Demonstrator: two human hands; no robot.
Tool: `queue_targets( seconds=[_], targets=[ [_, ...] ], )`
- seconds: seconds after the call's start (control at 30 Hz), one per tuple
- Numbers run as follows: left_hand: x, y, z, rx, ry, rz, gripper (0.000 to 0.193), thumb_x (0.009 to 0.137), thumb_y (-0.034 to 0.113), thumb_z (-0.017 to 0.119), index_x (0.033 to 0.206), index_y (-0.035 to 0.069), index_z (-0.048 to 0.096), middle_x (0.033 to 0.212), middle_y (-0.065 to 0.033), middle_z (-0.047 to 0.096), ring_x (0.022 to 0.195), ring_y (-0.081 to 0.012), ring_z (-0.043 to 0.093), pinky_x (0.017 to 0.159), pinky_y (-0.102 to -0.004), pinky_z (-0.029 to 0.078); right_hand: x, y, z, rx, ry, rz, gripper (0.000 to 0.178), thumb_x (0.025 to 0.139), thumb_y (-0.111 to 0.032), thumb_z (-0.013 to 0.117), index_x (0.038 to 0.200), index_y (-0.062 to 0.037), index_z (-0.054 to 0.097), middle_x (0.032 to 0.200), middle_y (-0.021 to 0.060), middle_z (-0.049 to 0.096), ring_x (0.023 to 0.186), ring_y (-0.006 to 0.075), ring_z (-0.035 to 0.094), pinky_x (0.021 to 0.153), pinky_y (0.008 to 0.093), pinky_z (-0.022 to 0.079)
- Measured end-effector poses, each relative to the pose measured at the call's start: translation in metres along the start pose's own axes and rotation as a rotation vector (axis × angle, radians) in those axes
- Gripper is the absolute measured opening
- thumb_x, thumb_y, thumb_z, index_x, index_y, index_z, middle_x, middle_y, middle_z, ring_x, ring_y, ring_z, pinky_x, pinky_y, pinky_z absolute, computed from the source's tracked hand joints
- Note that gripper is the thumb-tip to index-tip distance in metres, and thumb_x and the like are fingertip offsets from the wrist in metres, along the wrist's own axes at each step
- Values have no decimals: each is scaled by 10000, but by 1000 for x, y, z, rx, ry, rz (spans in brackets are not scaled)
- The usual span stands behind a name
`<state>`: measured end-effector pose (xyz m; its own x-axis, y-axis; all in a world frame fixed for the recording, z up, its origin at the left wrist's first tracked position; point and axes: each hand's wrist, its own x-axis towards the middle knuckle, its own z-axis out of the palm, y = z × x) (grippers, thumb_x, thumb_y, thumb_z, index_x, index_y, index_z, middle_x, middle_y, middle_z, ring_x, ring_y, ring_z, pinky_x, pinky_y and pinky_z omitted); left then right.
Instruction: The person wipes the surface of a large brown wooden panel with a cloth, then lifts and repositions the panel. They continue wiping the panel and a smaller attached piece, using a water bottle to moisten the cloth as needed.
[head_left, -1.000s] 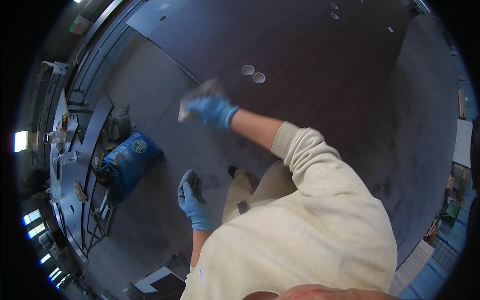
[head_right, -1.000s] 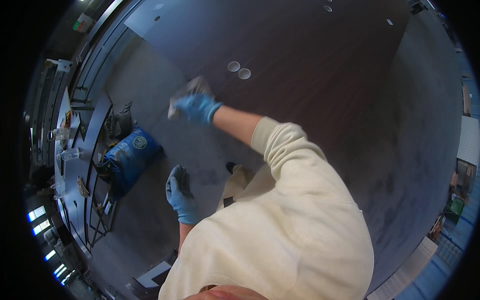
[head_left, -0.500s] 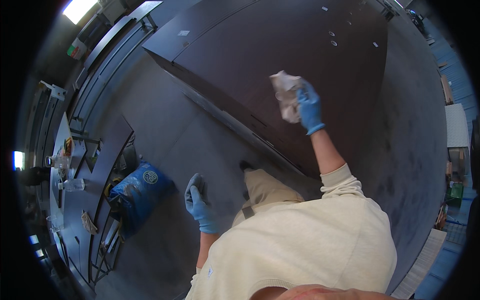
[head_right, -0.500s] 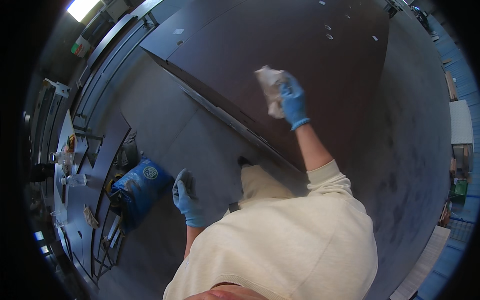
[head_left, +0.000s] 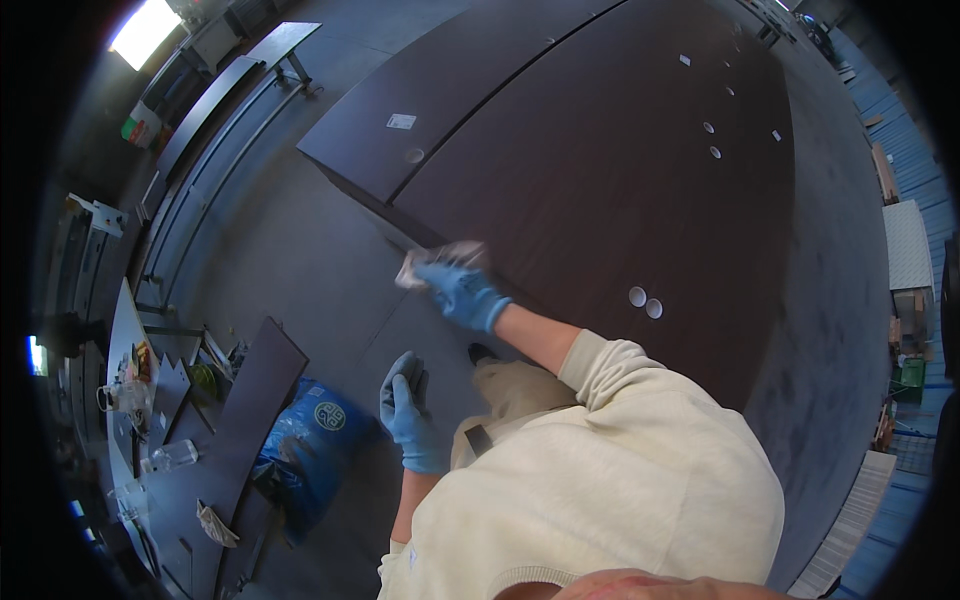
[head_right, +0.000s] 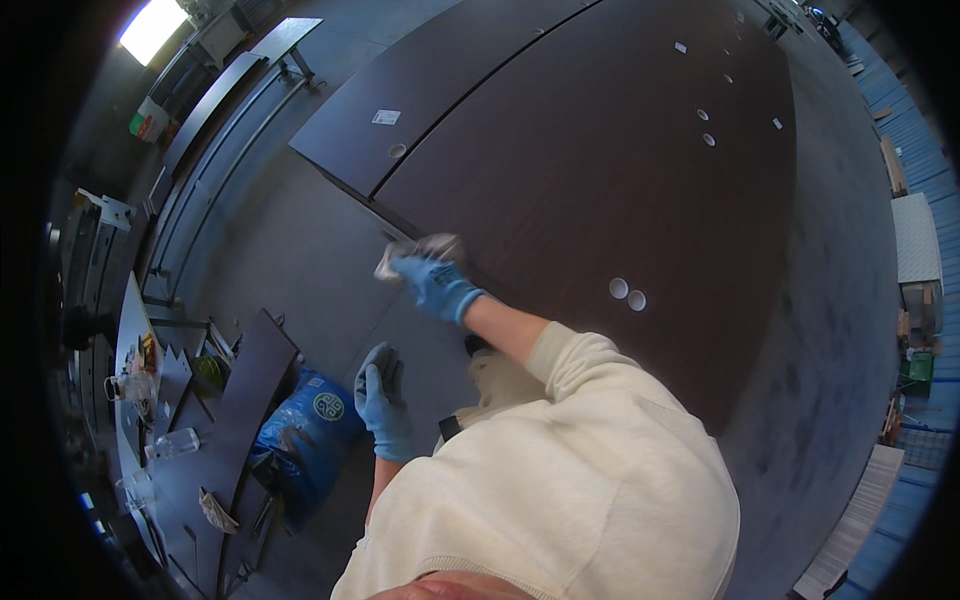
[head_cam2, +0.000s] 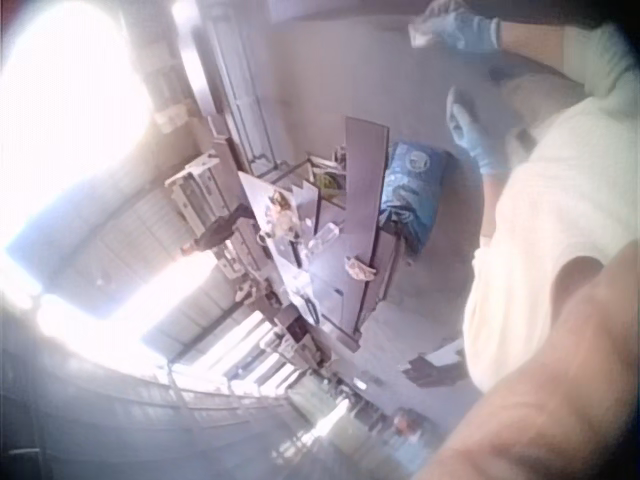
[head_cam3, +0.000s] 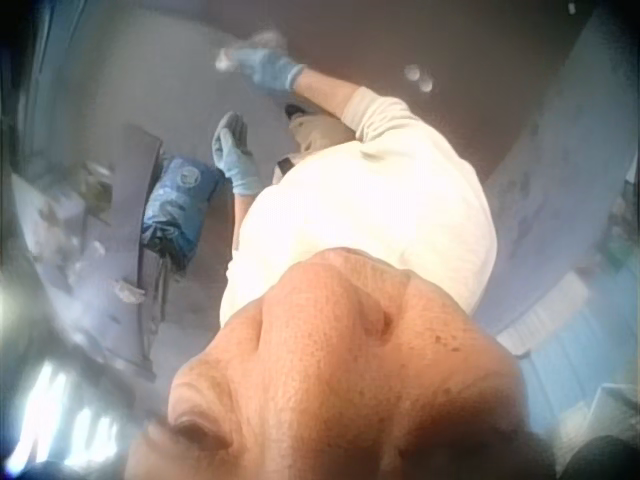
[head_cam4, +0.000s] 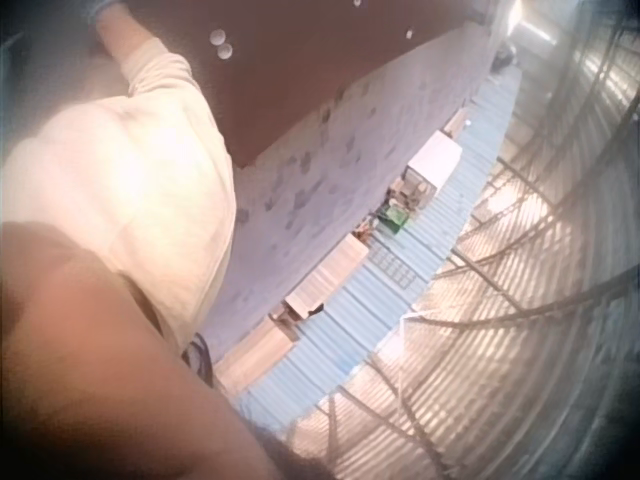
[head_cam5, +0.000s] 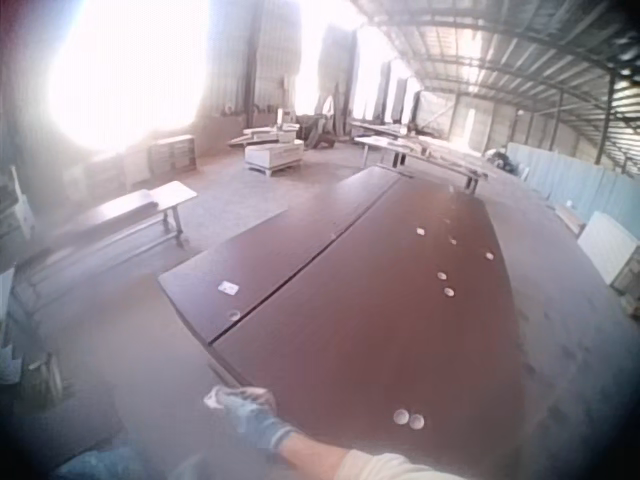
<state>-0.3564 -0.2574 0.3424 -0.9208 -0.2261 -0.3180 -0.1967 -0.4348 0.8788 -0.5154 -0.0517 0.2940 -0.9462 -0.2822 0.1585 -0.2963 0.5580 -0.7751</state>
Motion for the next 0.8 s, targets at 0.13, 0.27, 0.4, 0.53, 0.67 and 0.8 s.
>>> queue_targets(
  seconds=[0.13,0.27,0.4,0.53,0.67,0.8],
  targets=[
    [56,31,3,-16,-107,33,352,1146,271,581,1385,45,706,1409,-135,728,1310,-266,687,1159,-431,529,57,-46,27,596,-10,459,389,1098,-90,536,1465,-93,668,1272,92,747,1096,174,711,980,320,588],
    [93,56,-22,-25,-7,-41,365,1149,286,573,1388,43,703,1412,-141,728,1319,-271,682,1160,-432,523,108,-4,-56,699,309,323,362,1093,-59,523,1419,-69,679,1195,75,751,1025,173,719,901,353,625],
    [128,82,-60,-34,52,-176,335,1157,260,555,1350,28,699,1390,-140,722,1280,-249,681,1139,-416,530,165,60,-170,76,861,84,364,1106,-197,619,1438,-58,675,1273,115,769,1119,196,726,969,368,597],
    [158,106,-102,22,10,-125,347,1154,271,554,1354,26,697,1410,-137,710,1299,-253,667,1141,-419,525,201,122,-224,-56,945,479,390,1120,-311,595,1455,-126,672,1309,143,766,1199,326,738,1012,416,587],
    [188,114,-141,39,93,-203,377,1151,283,552,1391,22,679,1431,-134,695,1314,-261,661,1152,-430,515,229,145,-158,-877,687,593,324,1051,-207,581,1351,-155,692,1293,170,736,1199,392,712,1018,487,562],
    [205,115,-154,37,84,-288,393,1149,291,554,1408,22,677,1431,-134,698,1328,-265,657,1148,-430,517,238,74,-36,-936,398,162,330,973,-31,578,1283,-93,674,1241,194,714,1168,346,711,975,431,570]
  ],
)
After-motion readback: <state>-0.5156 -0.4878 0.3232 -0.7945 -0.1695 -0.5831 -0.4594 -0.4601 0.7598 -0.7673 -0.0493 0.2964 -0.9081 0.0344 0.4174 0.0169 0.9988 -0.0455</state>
